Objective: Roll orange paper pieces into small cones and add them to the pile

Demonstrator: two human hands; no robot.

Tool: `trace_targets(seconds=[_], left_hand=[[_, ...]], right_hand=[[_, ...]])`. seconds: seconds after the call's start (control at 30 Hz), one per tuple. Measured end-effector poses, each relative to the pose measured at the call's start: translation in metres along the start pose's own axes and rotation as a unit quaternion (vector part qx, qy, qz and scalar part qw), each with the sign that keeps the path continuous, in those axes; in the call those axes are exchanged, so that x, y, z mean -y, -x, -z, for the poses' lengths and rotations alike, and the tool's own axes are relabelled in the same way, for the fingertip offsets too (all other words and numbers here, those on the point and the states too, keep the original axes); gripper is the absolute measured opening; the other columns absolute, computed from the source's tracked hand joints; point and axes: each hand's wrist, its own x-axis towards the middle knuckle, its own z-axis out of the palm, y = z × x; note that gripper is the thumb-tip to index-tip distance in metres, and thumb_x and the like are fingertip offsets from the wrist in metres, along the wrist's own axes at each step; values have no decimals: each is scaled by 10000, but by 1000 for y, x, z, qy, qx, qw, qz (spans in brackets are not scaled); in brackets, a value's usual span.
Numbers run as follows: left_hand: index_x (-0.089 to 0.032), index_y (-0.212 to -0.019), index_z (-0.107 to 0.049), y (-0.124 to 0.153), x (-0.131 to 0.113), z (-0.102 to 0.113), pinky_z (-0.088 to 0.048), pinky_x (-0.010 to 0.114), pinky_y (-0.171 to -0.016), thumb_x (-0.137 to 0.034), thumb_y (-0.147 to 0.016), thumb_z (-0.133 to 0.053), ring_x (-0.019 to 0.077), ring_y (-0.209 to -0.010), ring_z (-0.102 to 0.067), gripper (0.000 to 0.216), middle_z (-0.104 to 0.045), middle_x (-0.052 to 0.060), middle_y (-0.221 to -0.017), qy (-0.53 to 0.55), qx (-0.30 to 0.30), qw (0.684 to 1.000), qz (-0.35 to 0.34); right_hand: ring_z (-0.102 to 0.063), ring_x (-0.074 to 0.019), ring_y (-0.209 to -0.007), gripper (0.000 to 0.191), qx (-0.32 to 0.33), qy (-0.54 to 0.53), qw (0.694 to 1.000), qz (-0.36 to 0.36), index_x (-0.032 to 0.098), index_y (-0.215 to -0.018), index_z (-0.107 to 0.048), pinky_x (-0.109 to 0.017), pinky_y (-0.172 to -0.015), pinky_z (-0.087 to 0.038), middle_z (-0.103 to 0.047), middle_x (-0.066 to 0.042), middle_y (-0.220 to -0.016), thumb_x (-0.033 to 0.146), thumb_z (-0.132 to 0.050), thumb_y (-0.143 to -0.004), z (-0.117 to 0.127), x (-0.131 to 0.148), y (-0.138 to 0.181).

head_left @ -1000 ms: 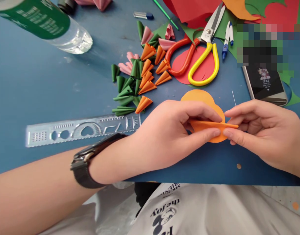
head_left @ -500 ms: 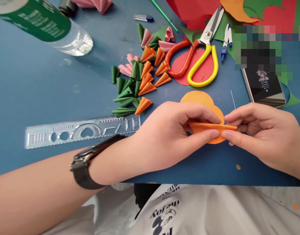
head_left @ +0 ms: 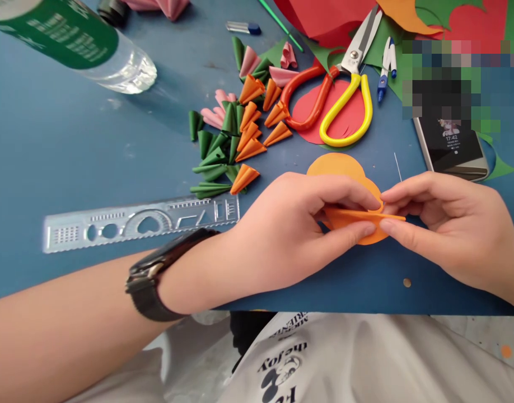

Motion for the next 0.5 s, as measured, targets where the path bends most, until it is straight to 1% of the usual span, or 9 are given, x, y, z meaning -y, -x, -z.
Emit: trace_targets(seconds=[0.1, 0.17, 0.23, 0.3, 0.37, 0.43, 0.5], left_hand=[[-277, -1034, -796, -2, -1, 2, -697, 321, -873, -303, -974, -789, 195, -883, -832, 66, -885, 26, -1030, -42, 16, 999, -11], [-294, -1028, -790, -3, -2, 2, -705, 355, -863, -320, -951, -771, 221, -857, -827, 84, -874, 31, -975, -62, 24, 998, -10], [-291, -1012, -769, -3, -3, 1, -705, 362, -848, -304, -917, -767, 231, -863, -823, 96, -865, 38, -981, -67, 14, 998, 1], [-281, -1051, -740, -2, -3, -2, -706, 344, -849, -285, -890, -776, 233, -916, -826, 166, -859, 46, -1057, -46, -11, 999, 12], [-267, -1176, -700, 0, -3, -6, -708, 315, -854, -282, -887, -786, 235, -983, -829, 303, -846, 61, -1152, -2, -31, 999, 31], [-249, -1304, -639, 2, -3, -10, -706, 285, -831, -295, -902, -790, 227, -990, -830, 432, -827, 75, -1208, 42, -32, 997, 50], [-237, -1363, -583, 3, -3, -11, -700, 267, -781, -308, -920, -793, 210, -951, -825, 495, -808, 81, -1216, 75, -29, 995, 62]], right_hand=[[-838, -173, -888, 216, -6, -21, 1000, -3, 282, -1056, -844, -293, -836, -743, -861, 10, -997, 160, -909, -890, -1, 1, -1], [-833, -177, -859, 221, -8, -23, 1000, -6, 281, -1048, -849, -299, -813, -741, -857, 9, -970, 153, -907, -877, -2, 3, -1], [-830, -182, -821, 210, -20, -9, 1000, -14, 293, -1057, -865, -311, -795, -745, -851, 8, -924, 165, -888, -892, -4, 5, -1], [-828, -186, -799, 215, -44, 7, 999, -14, 307, -1077, -877, -330, -800, -755, -843, 11, -881, 173, -868, -908, -8, 6, 0], [-831, -190, -804, 212, -77, 17, 997, -5, 310, -1078, -876, -349, -824, -765, -843, 10, -875, 178, -866, -913, -12, 7, 2], [-835, -191, -816, 193, -107, 21, 994, 8, 307, -1055, -868, -356, -845, -767, -848, 8, -892, 179, -871, -912, -15, 7, 3], [-838, -183, -822, 188, -121, 19, 992, 14, 306, -1037, -859, -347, -863, -762, -847, 13, -896, 166, -871, -912, -17, 7, 3]])
